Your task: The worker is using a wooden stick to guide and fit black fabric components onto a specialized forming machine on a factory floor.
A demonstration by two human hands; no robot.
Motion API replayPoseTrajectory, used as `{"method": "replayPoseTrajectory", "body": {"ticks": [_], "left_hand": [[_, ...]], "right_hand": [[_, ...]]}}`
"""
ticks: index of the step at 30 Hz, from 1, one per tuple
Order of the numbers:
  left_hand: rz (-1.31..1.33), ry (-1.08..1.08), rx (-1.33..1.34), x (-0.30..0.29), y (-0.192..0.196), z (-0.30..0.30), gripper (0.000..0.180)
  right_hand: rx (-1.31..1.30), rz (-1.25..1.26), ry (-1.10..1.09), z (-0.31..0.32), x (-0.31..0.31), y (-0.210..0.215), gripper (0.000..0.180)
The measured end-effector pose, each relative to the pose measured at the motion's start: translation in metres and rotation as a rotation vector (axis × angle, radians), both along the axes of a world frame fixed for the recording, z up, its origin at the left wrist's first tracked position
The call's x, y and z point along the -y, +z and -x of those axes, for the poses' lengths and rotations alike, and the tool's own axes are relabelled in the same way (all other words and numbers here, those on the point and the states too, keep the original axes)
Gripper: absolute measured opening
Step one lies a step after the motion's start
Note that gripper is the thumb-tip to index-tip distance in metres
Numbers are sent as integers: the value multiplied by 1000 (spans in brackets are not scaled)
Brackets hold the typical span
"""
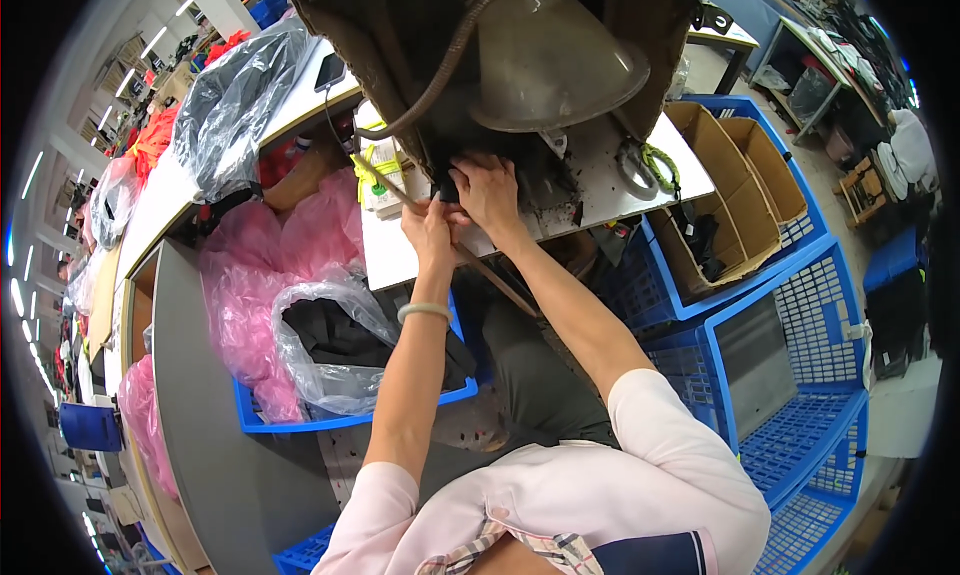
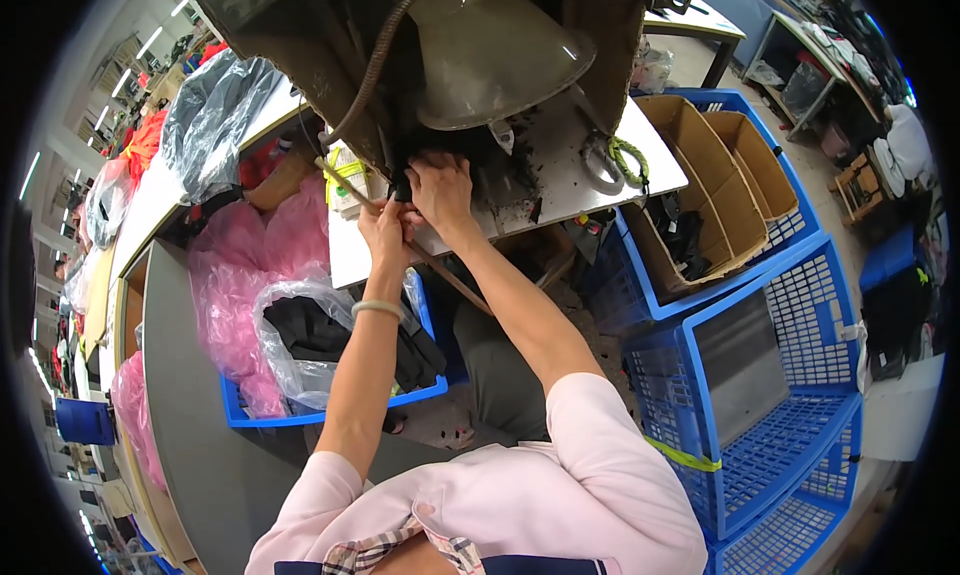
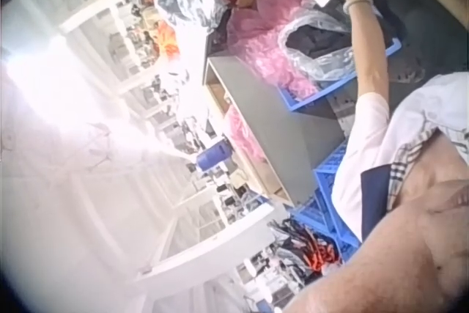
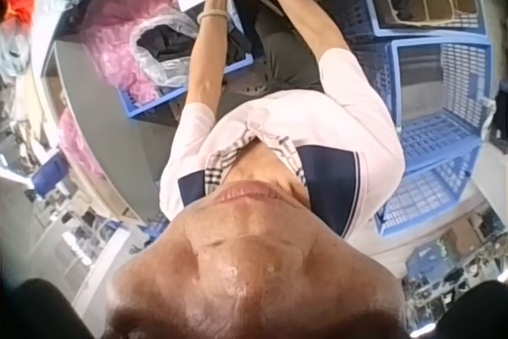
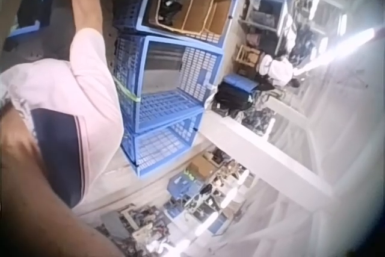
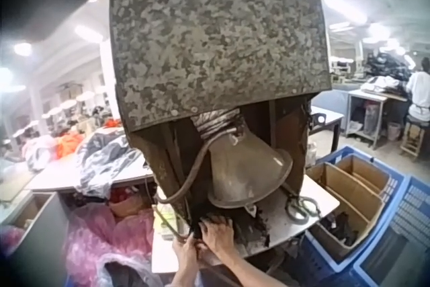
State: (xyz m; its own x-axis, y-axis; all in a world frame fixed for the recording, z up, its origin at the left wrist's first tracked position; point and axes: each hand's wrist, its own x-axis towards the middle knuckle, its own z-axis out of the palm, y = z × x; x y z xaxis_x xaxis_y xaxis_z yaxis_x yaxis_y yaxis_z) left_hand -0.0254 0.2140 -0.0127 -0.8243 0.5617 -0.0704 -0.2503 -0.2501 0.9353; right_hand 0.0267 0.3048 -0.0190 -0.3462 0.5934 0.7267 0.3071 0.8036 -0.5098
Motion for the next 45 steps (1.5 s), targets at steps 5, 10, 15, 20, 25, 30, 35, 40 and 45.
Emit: {"method": "replayPoseTrajectory", "body": {"ticks": [5, 10, 15, 20, 25, 30, 35, 40, 45], "left_hand": [[-17, 13, 20, -2, 4, 2, 15], [-138, -31, 88, 9, 6, -12, 25], [-49, -49, 8, 1, 6, -7, 22], [1, 51, -7, -8, 12, -14, 23], [-243, 167, 213, 48, 23, -23, 28], [-479, 370, 512, 119, 28, -9, 41], [-467, 367, 442, 147, 17, -54, 43], [-235, 58, 378, 148, 17, -105, 35], [-94, -83, 123, 146, 16, -88, 30]], "right_hand": [[-54, -29, 9, 1, 0, 9, 20], [152, 0, -293, 15, -35, 13, 32], [273, 145, -317, 26, -29, -5, 43], [228, 147, -283, 18, -22, 0, 38], [-96, -122, -102, -23, 20, 34, 26], [140, 631, 638, -163, 136, 40, 22], [148, 650, 564, -217, 180, 9, 22], [390, 817, 589, -259, 197, -6, 22], [10, 983, 568, -183, 183, -6, 32]]}}
